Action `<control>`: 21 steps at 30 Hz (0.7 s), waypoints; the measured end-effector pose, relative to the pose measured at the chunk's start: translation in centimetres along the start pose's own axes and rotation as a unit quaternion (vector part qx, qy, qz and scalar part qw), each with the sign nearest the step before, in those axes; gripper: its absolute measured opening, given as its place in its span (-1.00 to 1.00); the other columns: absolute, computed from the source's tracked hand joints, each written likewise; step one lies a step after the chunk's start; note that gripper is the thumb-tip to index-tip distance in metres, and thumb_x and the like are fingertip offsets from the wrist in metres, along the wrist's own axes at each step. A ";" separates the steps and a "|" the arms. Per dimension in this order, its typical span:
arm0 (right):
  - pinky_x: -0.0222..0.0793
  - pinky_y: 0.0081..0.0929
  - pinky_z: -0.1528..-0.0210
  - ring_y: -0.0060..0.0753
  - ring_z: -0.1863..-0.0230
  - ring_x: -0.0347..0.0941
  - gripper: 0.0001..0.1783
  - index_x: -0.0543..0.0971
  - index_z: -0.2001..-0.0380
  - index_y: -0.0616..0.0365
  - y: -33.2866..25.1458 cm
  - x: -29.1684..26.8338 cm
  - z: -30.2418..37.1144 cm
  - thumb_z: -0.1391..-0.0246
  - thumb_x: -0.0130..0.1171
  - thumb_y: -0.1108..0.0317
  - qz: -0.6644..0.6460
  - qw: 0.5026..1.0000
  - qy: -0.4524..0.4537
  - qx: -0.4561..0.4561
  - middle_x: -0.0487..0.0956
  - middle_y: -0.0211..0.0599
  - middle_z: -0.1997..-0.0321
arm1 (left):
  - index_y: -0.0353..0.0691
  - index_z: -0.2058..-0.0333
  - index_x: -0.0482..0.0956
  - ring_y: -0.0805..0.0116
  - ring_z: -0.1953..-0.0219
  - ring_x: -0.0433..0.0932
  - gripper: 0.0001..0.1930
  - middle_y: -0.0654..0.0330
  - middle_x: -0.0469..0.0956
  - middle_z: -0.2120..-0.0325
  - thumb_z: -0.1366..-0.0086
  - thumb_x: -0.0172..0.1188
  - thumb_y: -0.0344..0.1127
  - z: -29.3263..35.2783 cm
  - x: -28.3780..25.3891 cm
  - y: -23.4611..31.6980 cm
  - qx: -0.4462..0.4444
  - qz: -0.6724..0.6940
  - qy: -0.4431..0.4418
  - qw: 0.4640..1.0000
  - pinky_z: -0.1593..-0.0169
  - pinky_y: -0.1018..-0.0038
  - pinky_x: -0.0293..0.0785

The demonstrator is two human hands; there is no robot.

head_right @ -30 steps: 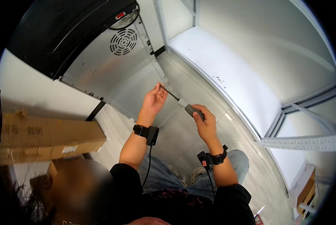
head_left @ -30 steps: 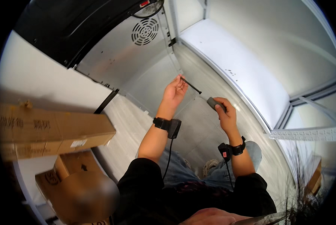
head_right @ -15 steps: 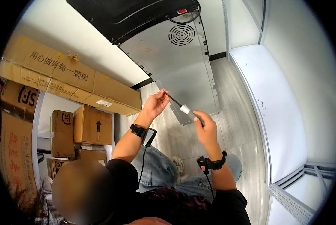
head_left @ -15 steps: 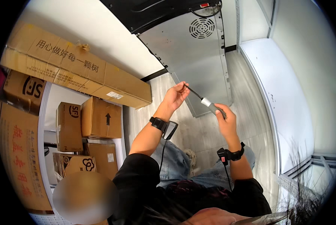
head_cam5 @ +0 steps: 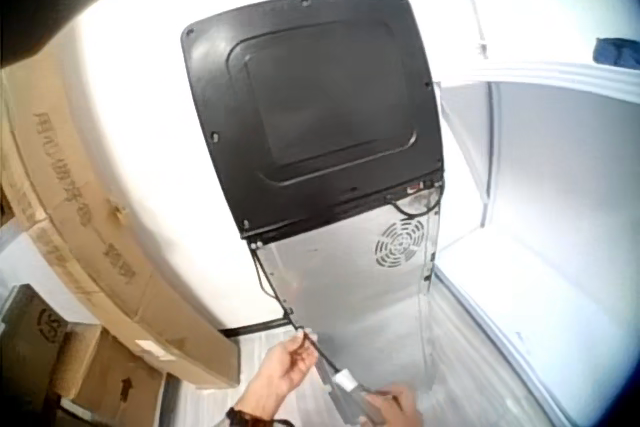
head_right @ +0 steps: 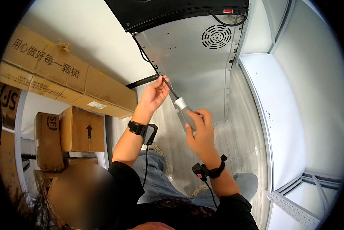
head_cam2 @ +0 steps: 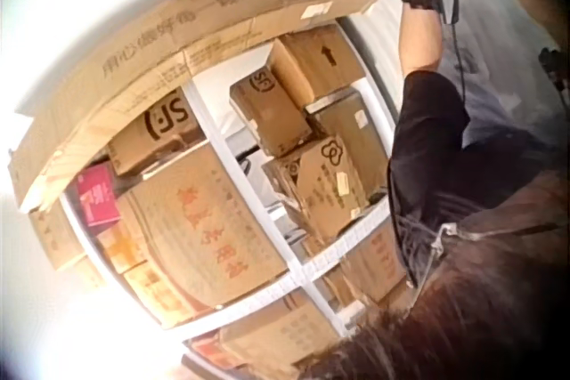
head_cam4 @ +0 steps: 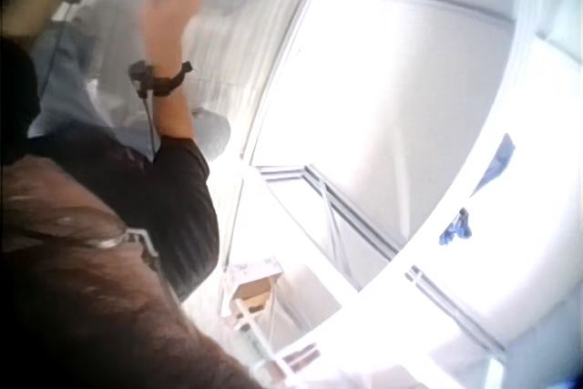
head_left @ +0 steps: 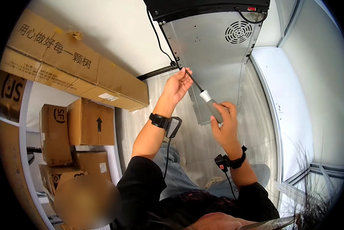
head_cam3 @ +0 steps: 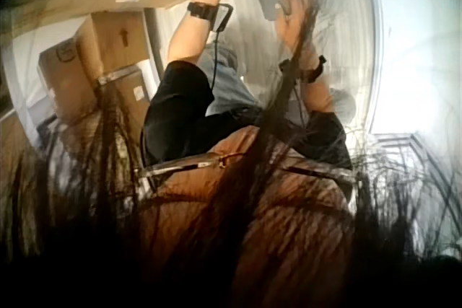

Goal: The person is sitting on the floor and using a screwdriver to tighten screws on the back panel of a large white appliance. The person systematically moves along the edge of the panel, securing multiple screws one by one.

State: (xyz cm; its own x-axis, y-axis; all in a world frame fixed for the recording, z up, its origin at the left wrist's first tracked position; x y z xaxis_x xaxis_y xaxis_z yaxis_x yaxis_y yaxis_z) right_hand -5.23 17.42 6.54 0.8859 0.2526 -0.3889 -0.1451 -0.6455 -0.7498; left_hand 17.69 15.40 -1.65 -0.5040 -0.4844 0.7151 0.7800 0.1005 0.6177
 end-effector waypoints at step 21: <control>0.31 -0.53 0.43 -0.29 0.31 0.37 -0.61 0.53 0.21 0.16 -3.3 6.2 -0.5 0.21 0.24 0.62 0.012 0.991 0.080 -0.108 0.33 -0.10 0.08 | -0.18 0.14 0.49 0.45 0.18 0.44 -0.77 0.28 0.54 0.24 -0.31 -0.02 -0.24 -1.9 1.0 5.4 0.084 -0.106 -0.012 0.991 0.10 0.49 0.27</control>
State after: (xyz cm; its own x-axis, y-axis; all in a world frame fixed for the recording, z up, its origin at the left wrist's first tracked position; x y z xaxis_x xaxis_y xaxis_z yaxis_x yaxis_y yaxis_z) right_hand 0.95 20.77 6.93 0.9442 0.1292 -0.3031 -0.0850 -0.7934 -0.6028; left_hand 22.09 13.80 1.82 -0.6603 -0.4899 0.5693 0.5839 0.1419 0.7993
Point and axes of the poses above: each hand's wrist, its own z-axis away from the middle knuckle, its own x-axis out of the palm, y = z × x, the point moved 8 cm from there along -z, towards the middle knuckle
